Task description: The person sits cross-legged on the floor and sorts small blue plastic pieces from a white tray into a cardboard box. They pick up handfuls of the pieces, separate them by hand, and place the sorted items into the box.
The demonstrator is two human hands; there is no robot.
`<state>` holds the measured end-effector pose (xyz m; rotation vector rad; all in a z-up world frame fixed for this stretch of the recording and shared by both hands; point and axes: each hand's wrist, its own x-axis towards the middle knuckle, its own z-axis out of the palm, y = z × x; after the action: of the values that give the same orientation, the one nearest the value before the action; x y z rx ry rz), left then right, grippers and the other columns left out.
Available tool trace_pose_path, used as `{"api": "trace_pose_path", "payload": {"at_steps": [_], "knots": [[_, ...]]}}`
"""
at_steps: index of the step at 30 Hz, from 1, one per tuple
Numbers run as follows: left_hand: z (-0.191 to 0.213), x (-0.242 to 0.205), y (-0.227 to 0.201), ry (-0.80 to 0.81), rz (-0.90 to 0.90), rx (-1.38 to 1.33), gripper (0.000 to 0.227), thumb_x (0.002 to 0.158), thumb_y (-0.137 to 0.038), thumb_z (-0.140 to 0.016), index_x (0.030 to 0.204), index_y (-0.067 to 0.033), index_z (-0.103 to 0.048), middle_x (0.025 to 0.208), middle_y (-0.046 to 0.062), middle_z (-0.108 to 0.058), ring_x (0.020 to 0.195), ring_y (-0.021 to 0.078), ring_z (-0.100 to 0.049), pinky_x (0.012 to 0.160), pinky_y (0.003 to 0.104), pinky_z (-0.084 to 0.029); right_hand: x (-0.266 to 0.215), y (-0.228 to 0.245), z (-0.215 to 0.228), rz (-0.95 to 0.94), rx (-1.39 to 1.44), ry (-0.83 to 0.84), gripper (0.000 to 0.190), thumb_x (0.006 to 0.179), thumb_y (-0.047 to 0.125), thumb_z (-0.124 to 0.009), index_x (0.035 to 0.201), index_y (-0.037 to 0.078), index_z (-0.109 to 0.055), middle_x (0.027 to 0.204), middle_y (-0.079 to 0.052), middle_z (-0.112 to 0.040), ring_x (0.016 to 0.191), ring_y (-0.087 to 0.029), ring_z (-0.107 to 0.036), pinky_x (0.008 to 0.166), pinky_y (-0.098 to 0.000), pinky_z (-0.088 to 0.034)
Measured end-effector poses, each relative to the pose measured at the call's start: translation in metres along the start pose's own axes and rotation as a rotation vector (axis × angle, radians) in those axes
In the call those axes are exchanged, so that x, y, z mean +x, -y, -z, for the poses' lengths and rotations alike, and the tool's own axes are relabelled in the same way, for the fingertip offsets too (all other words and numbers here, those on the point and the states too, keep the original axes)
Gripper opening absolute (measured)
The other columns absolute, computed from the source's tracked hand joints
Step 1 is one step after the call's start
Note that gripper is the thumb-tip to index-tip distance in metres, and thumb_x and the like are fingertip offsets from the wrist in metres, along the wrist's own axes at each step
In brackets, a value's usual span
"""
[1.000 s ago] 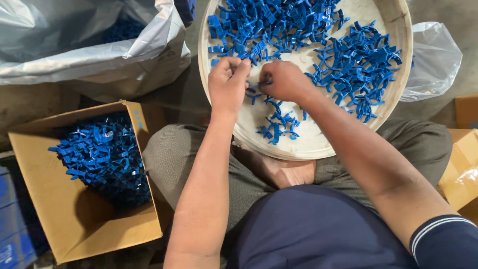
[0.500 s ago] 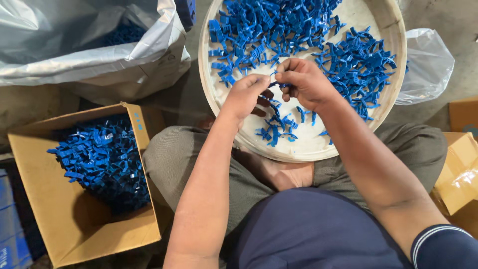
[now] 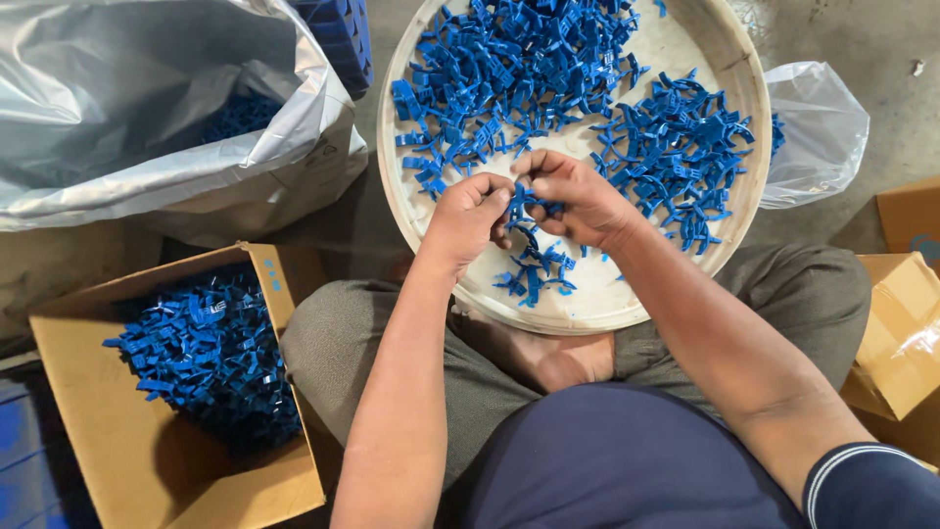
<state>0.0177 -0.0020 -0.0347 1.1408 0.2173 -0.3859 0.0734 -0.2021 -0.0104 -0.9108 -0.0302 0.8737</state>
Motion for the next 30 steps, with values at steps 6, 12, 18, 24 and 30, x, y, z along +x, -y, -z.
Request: {"api": "trace_pose_path", "payload": {"at_steps": [6,12,18,24,30], "knots": [[-0.006,-0.004,-0.015,0.020,-0.043,-0.049,0.006,0.101,-0.009,-0.059,0.105,-0.0049,-0.062,0.074,0.002,-0.058,0.057,0.0096,-0.054,0.052,0.031,-0.055,0.000,0.010,0.002,0.043,-0.388,-0.065,0.018,0.093,0.013,-0.077,0.106,0.002,-0.070,0.074,0.001,-0.064,0.055,-0.004,-0.052,0.045,-0.0187,-0.038],[-0.001,-0.013,-0.015,0.145,-0.065,-0.135,0.012,0.100,-0.005,-0.063,0.105,-0.0079,-0.053,0.076,0.003,-0.057,0.059,0.0108,-0.054,0.053,0.033,-0.056,-0.012,0.009,0.017,0.031,-0.468,0.034,0.013,0.101,0.015,-0.073,0.106,0.003,-0.070,0.075,0.004,-0.061,0.059,-0.003,-0.053,0.049,-0.0186,-0.039],[-0.007,-0.005,-0.017,-0.035,-0.141,-0.061,0.014,0.101,-0.012,-0.066,0.109,-0.0038,-0.057,0.080,0.007,-0.060,0.061,0.0144,-0.059,0.051,0.035,-0.055,-0.003,0.018,0.015,0.217,-0.361,-0.229,0.006,0.103,0.010,-0.068,0.104,0.006,-0.064,0.086,-0.003,-0.066,0.062,-0.006,-0.056,0.050,-0.0213,-0.042],[-0.012,-0.006,-0.027,-0.170,0.135,-0.139,0.054,0.097,-0.054,-0.050,0.121,-0.0058,-0.060,0.093,0.012,-0.071,0.068,0.0216,-0.071,0.053,0.035,-0.061,-0.006,0.027,-0.025,0.305,-0.396,-0.310,0.012,0.106,0.014,-0.066,0.112,0.004,-0.064,0.100,-0.006,-0.070,0.077,-0.011,-0.062,0.065,-0.0262,-0.053],[-0.006,-0.009,-0.032,-0.189,0.048,-0.406,0.048,0.095,-0.055,-0.053,0.106,-0.0104,-0.065,0.084,0.007,-0.064,0.061,0.0196,-0.065,0.045,0.035,-0.053,-0.004,0.010,-0.073,0.522,-1.035,-0.135,0.019,0.105,0.022,-0.060,0.120,0.011,-0.065,0.121,-0.003,-0.062,0.106,-0.017,-0.064,0.080,-0.0314,-0.058]]}}
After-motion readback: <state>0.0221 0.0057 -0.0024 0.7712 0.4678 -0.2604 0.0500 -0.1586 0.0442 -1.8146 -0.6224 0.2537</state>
